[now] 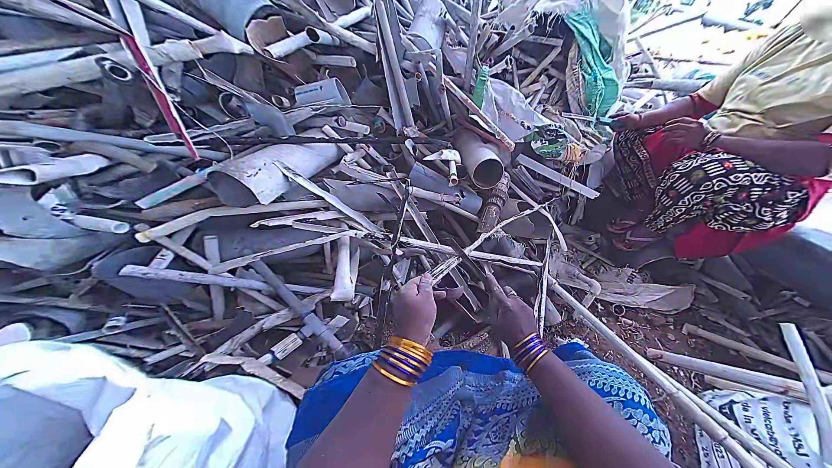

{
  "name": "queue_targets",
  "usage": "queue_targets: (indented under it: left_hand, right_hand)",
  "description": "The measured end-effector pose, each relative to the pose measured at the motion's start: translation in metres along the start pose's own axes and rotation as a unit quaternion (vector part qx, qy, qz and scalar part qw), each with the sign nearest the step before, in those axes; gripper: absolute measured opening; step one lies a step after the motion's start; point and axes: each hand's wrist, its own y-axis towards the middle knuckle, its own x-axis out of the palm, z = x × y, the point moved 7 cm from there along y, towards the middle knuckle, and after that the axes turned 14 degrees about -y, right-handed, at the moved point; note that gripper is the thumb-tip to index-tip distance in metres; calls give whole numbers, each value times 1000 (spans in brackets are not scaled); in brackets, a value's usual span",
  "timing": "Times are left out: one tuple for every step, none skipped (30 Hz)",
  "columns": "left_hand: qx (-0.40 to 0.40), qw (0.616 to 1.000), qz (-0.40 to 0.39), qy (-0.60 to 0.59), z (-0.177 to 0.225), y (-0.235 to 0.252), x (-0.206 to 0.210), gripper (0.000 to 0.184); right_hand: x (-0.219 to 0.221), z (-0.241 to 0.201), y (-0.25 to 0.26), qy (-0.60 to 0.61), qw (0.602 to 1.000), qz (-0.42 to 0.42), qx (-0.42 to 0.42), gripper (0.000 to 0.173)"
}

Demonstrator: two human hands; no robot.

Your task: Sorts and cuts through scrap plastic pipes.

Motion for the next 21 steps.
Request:
queue_targets:
  left_hand:
    - [-5,1000,15,-19,-1,0,-4,36]
    - [-7,999,30,-34,-2,1,-7,36]
    - [-10,998,43,-41,-3,1,-12,37]
    - [-14,997,55,-43,-5,0,-17,38]
    - [-12,997,68,-42,-5,1,-22,40]
    - [-12,996,76,-47,-6,4,-23,41]
    - [-13,995,77,-60,-8,6,-23,42]
    - [-13,994,71,-79,-12,7,-21,41]
    - [-19,992,63,-106,-16,7,-18,39]
    - [-30,989,55,-137,-20,5,-15,34]
    - [-43,983,50,-169,-24,3,-12,27]
    - [-57,977,46,-199,-27,1,-9,19]
    - [-76,971,32,-223,-30,-4,-4,14]
    - [-98,965,14,-241,-32,-12,2,11]
    - [-119,961,-8,-248,-34,-21,9,9]
    - [-139,958,-33,-247,-36,-29,16,8]
    - [-153,957,-57,-241,-40,-38,23,9]
    - [-161,956,-82,-231,-43,-46,30,9]
    - [-165,956,-108,-218,-44,-53,36,9]
    - [-166,955,-133,-207,-43,-58,42,11]
    - [-164,952,-160,-201,-41,-62,47,13]
  right_hand:
    - [9,15,11,-1,987,-146,74,54]
    - [14,30,19,7,966,-227,127,56]
    - [16,38,23,7,955,-258,147,57]
    - [14,35,21,7,958,-253,136,57]
    - [10,25,16,11,970,-221,102,56]
    - [4,13,11,15,984,-172,52,55]
    - [2,2,6,15,992,-127,2,56]
    - [4,-5,3,16,995,-96,-28,56]
    - [10,-4,5,18,992,-119,-28,56]
    - [16,3,8,38,984,-175,4,57]
    - [22,15,12,86,970,-219,62,56]
    - [26,28,17,162,954,-220,125,55]
    - [29,39,19,255,932,-187,179,53]
    - [31,44,19,352,899,-147,214,52]
    - [31,43,18,437,861,-115,234,52]
    - [30,40,16,493,826,-104,252,51]
    - [29,35,11,534,793,-107,272,51]
    - [28,31,7,572,760,-115,288,50]
    - [27,28,4,604,731,-117,296,49]
    - [27,28,5,633,704,-115,300,46]
    - [27,29,5,652,684,-109,309,41]
